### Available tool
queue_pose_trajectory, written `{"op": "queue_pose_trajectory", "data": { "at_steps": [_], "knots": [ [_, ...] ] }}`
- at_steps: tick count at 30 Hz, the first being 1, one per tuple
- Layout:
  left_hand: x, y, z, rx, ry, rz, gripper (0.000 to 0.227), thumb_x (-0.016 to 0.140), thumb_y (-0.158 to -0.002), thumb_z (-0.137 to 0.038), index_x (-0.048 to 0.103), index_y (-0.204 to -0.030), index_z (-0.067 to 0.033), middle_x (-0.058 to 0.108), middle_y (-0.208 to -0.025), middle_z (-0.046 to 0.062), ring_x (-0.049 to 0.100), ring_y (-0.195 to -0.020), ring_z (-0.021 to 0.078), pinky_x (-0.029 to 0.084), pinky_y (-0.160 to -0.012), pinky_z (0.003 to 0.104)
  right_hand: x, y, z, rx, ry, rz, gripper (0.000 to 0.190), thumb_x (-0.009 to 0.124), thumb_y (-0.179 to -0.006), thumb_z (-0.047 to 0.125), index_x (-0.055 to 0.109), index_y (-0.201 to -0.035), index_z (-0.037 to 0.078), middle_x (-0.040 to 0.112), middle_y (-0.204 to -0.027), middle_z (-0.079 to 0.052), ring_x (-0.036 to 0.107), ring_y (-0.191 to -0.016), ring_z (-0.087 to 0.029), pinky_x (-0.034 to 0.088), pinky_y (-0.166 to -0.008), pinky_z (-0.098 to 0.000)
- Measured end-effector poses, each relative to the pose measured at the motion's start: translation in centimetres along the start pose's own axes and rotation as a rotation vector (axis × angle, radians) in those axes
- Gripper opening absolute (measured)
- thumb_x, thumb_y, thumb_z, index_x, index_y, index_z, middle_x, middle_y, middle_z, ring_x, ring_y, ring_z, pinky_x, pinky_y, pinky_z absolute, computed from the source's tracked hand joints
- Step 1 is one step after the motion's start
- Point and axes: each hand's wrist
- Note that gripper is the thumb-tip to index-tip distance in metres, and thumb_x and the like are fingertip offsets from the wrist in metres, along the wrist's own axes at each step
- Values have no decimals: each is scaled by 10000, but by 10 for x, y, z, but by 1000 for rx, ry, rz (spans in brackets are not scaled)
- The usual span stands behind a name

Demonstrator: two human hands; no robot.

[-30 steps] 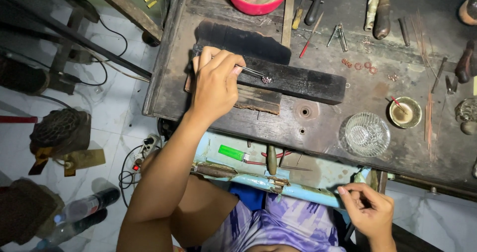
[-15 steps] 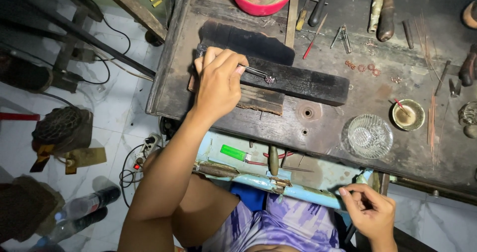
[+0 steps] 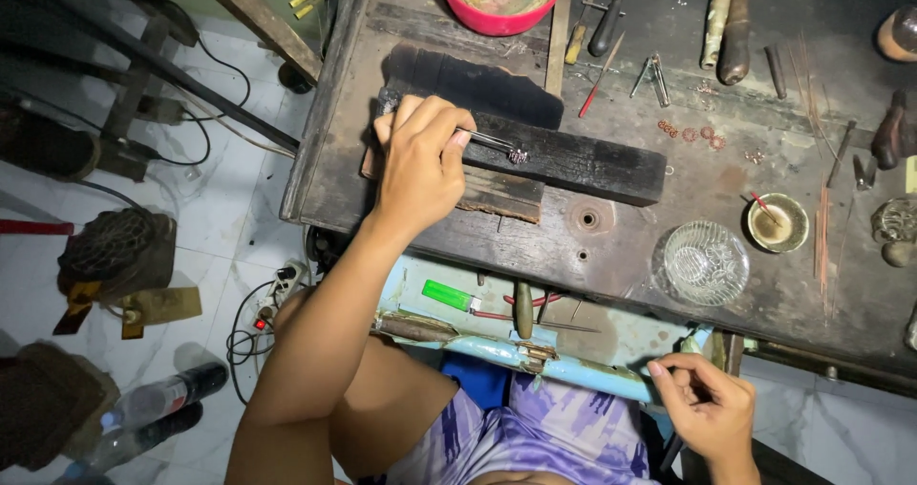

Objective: A person is soldering small jewelry components onto a metal base using a handheld torch and tweezers at a workshop bench.

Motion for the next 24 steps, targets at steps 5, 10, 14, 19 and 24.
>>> {"op": "queue_pose_trajectory", "data": {
  "at_steps": [5, 10, 14, 19, 24],
  "knots": [
    [1, 2, -1, 9, -15, -3, 134, 628, -867, 28, 666, -949, -70, 606, -945, 19, 503, -922, 221, 279, -919, 391, 0, 0, 2, 1, 15, -16, 77, 774, -777, -19, 713, -825, -26, 491, -545, 33, 354, -483, -66, 295, -476, -199],
    [0, 2, -1, 9, -15, -7, 126, 623, -868, 23, 667, -943, -69, 616, -950, 25, 507, -927, 225, 284, -927, 394, 0, 0, 3, 2, 17, -12, 71, 770, -784, -20, 715, -828, -28, 483, -533, 34, 345, -477, -64, 282, -472, -197],
    [-2, 2, -3, 15, -19, -4, 122, 628, -867, 13, 667, -943, -75, 615, -952, 23, 505, -919, 229, 283, -928, 390, 1, -1, 3, 3, 3, -15, 70, 769, -787, -21, 714, -830, -28, 481, -537, 36, 335, -476, -60, 269, -468, -195],
    [-3, 1, -4, 13, -8, 1, 114, 624, -874, 7, 668, -945, -71, 621, -956, 28, 509, -924, 229, 282, -928, 393, 1, -1, 6, -3, 13, -18, 67, 767, -785, -21, 714, -825, -29, 481, -529, 36, 341, -475, -61, 275, -471, -195],
    [-4, 1, -4, 20, -8, 5, 102, 624, -881, -3, 662, -949, -69, 622, -953, 38, 513, -930, 240, 288, -926, 397, 0, -1, 4, -8, 14, -19, 70, 768, -785, -22, 711, -826, -25, 480, -536, 40, 341, -477, -59, 276, -472, -194]
  ]
}}
Point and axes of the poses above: each hand's wrist, its own y-axis away from the middle knuckle, its own x-axis out of the palm, z = x × y
